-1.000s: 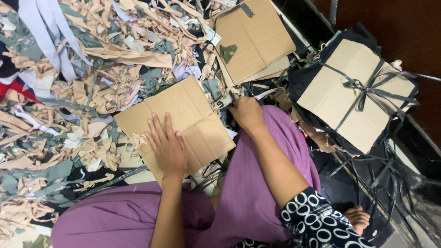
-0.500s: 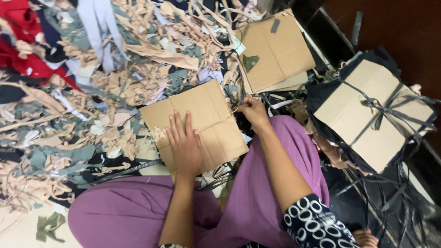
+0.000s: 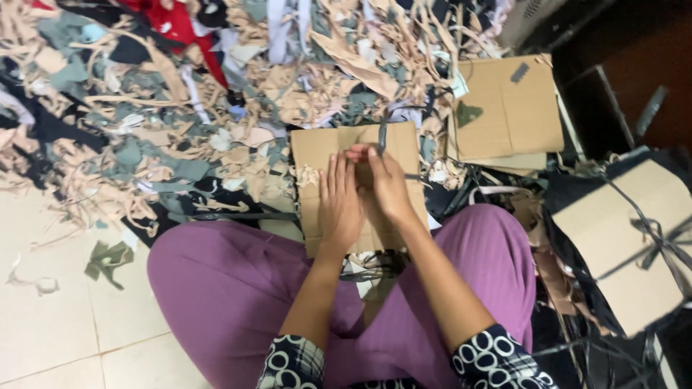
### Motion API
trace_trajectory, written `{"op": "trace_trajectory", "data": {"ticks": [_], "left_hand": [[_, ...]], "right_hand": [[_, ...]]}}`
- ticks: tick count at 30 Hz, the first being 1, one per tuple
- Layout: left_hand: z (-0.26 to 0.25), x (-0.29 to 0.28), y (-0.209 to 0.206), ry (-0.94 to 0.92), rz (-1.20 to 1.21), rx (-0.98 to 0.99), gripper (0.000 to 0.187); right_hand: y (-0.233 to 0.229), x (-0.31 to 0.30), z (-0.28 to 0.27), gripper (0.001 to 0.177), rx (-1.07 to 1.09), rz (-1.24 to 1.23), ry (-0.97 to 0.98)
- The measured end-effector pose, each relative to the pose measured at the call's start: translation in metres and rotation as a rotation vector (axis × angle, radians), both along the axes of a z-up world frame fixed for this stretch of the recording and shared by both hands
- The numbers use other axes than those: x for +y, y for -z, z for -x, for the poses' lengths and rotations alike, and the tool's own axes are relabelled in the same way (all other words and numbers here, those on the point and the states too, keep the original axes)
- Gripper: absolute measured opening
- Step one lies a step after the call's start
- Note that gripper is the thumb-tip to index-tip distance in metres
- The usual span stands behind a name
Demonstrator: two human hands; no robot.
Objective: The person sits on the floor and sorts through a large pile of fabric scraps, picking out specific pieces, stacking them, and then placing them into a cardboard box which they eventually tie shut with string.
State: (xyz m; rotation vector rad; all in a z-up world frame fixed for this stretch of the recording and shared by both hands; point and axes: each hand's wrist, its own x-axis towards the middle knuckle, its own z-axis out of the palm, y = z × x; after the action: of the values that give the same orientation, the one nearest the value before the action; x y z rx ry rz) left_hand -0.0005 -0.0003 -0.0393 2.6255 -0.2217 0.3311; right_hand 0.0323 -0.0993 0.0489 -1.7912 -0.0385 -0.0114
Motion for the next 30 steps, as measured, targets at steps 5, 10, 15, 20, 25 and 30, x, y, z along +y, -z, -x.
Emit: {"op": "trace_trajectory", "data": {"ticks": [5, 10, 15, 20, 25, 30], "left_hand": [[0.003, 0.042, -0.048, -0.038, 0.693, 0.185, 0.054], [0.008, 0.12, -0.043, -0.093, 0.418, 0.15, 0.028], [0.002, 0.147, 0.11, 0.02, -0.285, 0.493, 0.029], [-0.012, 0.153, 0.098, 0.013, -0.148, 0.588, 0.02], [-0.001, 0.16, 0.093, 0.067, -0.495, 0.678, 0.012], [-0.009, 0.161, 0.073, -0.051, -0.536, 0.706, 0.014]], "right_hand": [[0.043, 0.012, 0.013, 0.042, -0.216, 0.416, -0.126], [0.061, 0.016, 0.02, 0.041, -0.337, 0.611, -0.087], [0.065, 0.016, 0.021, 0.041, -0.36, 0.637, -0.09], [0.065, 0.016, 0.02, 0.04, -0.368, 0.639, -0.07], [0.064, 0.018, 0.019, 0.041, -0.359, 0.64, -0.065], [0.061, 0.02, 0.021, 0.04, -0.362, 0.635, -0.054]]}}
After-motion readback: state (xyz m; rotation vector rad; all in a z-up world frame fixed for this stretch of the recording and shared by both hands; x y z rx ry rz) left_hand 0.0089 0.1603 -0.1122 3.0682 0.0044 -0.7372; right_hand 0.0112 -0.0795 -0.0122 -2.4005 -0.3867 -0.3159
